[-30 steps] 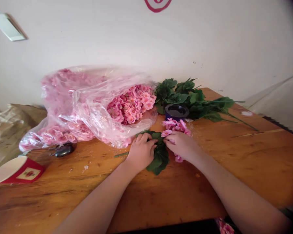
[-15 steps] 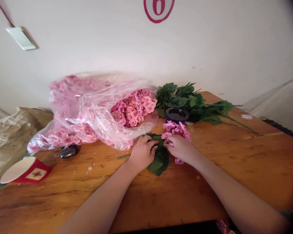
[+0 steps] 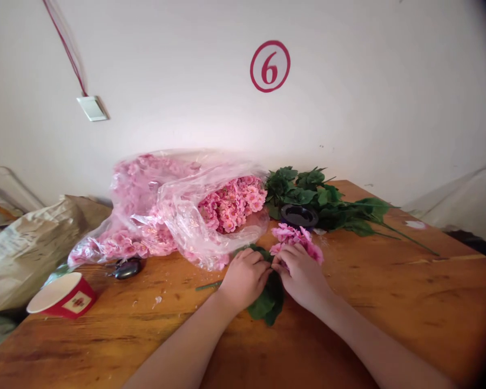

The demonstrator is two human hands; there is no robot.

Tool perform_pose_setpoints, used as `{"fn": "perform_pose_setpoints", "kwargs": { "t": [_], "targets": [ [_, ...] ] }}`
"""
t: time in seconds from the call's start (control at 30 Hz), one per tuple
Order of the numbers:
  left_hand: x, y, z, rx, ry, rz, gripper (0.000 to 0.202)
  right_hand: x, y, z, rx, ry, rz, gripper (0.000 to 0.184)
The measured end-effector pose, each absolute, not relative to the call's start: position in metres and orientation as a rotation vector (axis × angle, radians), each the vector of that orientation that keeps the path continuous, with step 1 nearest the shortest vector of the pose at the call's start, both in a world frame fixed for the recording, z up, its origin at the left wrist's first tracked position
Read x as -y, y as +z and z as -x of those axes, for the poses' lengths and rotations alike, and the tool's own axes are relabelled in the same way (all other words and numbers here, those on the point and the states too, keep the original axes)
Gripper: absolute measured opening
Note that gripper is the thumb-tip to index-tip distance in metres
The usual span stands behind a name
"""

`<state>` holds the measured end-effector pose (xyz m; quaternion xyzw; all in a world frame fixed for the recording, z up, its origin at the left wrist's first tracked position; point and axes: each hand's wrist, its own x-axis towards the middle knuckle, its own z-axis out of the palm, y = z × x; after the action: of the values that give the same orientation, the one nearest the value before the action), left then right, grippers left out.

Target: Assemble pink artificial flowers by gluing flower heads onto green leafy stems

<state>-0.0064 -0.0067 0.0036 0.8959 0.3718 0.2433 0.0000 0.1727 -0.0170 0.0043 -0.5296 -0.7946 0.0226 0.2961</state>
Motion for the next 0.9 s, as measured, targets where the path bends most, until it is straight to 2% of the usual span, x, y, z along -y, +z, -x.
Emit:
{"fn": "perform_pose_setpoints", "kwargs": {
  "t": [0.3, 0.53, 0.7, 0.9],
  "targets": [
    [0.001, 0.0, 0.01, -0.983, 0.814, -2.579, 0.014, 0.023, 0.007, -0.167, 2.135, 0.121, 1.297, 0.013],
    [-0.002, -0.003, 0.012, -0.95, 0.811, -2.373, 0.016, 0.019, 0.008, -0.175, 1.73, 0.784, 1.221, 0.022],
    [-0.003, -0.003, 0.012, -0.93, 0.807, -2.341, 0.017, 0.014, 0.017, -0.183, 1.459, 0.999, 1.021, 0.033],
    [-0.005, -0.003, 0.012, -0.946, 0.793, -2.322, 0.017, 0.012, 0.024, -0.185, 1.209, 1.238, 0.834, 0.034]
  ]
}}
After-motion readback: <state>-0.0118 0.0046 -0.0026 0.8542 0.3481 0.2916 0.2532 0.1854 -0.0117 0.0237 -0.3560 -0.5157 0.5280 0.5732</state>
